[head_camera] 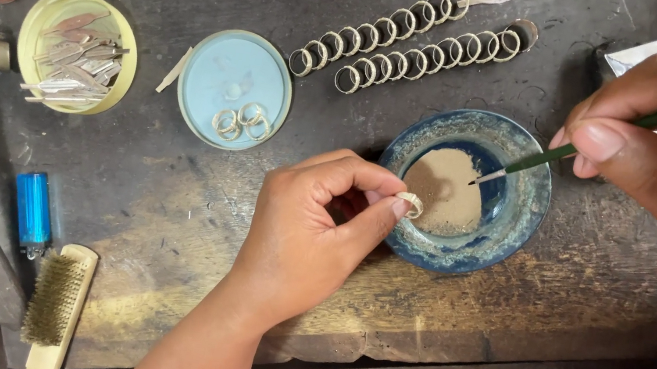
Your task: Applying flux to small jewelry rings using a fine brush on a workshop bench
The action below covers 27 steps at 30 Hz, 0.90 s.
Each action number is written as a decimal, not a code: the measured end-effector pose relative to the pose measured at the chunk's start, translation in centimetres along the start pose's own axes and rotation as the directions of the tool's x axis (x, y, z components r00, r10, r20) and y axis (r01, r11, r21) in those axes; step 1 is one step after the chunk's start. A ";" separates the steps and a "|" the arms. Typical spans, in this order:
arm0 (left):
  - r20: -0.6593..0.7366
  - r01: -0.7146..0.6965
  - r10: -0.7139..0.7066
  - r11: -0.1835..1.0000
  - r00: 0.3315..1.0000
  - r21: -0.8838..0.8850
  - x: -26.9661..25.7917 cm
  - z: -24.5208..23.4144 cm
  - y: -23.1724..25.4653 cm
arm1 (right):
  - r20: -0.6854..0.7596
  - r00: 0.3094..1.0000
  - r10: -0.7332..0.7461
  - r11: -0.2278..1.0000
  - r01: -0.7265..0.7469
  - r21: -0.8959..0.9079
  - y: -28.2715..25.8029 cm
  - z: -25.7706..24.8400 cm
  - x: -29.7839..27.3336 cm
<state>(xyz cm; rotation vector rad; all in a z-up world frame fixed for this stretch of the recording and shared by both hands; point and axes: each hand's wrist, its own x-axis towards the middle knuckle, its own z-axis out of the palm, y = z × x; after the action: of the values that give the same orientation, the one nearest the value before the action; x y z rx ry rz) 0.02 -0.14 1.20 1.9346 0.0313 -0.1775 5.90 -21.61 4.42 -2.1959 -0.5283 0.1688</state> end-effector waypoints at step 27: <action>0.014 -0.036 0.035 0.999 0.999 0.034 0.4 0.0 0.1 | 0.002 0.989 0.149 0.981 -0.147 -0.122 0.1 0.2 1.5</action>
<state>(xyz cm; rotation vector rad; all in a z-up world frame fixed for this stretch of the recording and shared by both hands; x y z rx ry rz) 0.38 -0.19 1.23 1.9666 -0.0151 -0.1686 7.20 -20.87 4.27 -2.3560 -0.3898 0.2335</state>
